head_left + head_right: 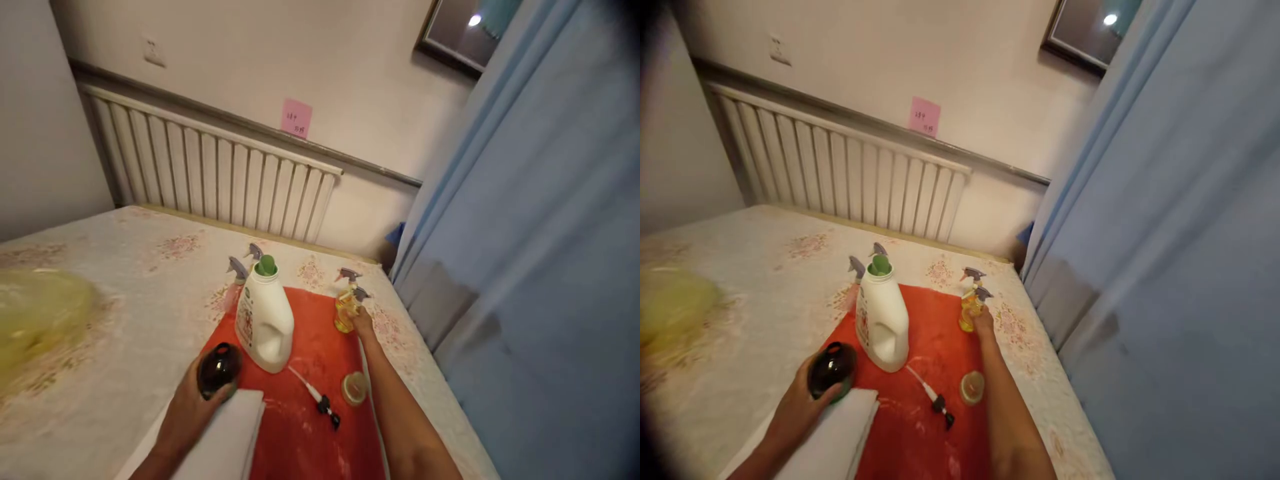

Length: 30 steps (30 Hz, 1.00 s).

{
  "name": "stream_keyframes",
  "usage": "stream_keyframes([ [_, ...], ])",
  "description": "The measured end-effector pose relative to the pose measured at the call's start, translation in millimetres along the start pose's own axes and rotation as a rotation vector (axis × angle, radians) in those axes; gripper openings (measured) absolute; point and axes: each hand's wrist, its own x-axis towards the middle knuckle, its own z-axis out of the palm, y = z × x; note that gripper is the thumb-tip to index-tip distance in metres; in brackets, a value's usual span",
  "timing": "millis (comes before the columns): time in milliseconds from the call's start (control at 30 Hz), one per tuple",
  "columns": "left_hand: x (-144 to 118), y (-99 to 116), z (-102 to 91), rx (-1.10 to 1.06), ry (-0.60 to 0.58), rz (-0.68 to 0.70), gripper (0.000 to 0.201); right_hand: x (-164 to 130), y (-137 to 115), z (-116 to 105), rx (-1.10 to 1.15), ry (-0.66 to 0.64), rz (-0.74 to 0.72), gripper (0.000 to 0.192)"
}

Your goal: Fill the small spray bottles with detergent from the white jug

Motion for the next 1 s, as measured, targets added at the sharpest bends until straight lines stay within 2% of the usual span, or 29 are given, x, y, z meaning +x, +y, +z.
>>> stream_keyframes([
  [233, 0.7, -2.3, 2.5, 0.003, 0.036, 0.023, 0.076, -15.9, -5.0, -4.0, 0.095, -0.041, 0.043, 0.036],
  [433, 1.1, -2.5, 5.3, -0.021, 0.068, 0.03, 0.079, -36.0, -12.9, -29.0, 0.178, 0.033, 0.05, 0.036],
  [533, 0.2, 0.8, 3.8, -0.053, 0.07, 0.051, 0.076, -58.6, -19.3, -35.2, 0.254, 0.047, 0.0, 0.041],
  [600, -0.6, 2.6, 2.7, -0.071, 0.069, 0.066, 0.074, -85.9, -24.5, -31.3, 0.321, 0.021, -0.058, 0.048],
  [700, -1.2, 2.9, 2.3, -0.085, 0.063, 0.068, 0.074, -145.0, -32.3, -14.4, 0.443, -0.061, -0.175, 0.048],
  [867, -0.5, 0.1, 4.7, -0.112, 0.06, 0.069, 0.075, -247.9, -40.3, 27.0, 0.575, -0.219, -0.28, 0.031],
  [933, -0.4, -0.3, 5.4, -0.121, 0.055, 0.077, 0.077, -275.3, -40.2, 42.4, 0.596, -0.271, -0.3, 0.028],
  [1000, -0.5, 0.1, 5.6, -0.122, 0.055, 0.085, 0.078, -292.2, -37.6, 54.9, 0.56, -0.261, -0.355, 0.026],
])
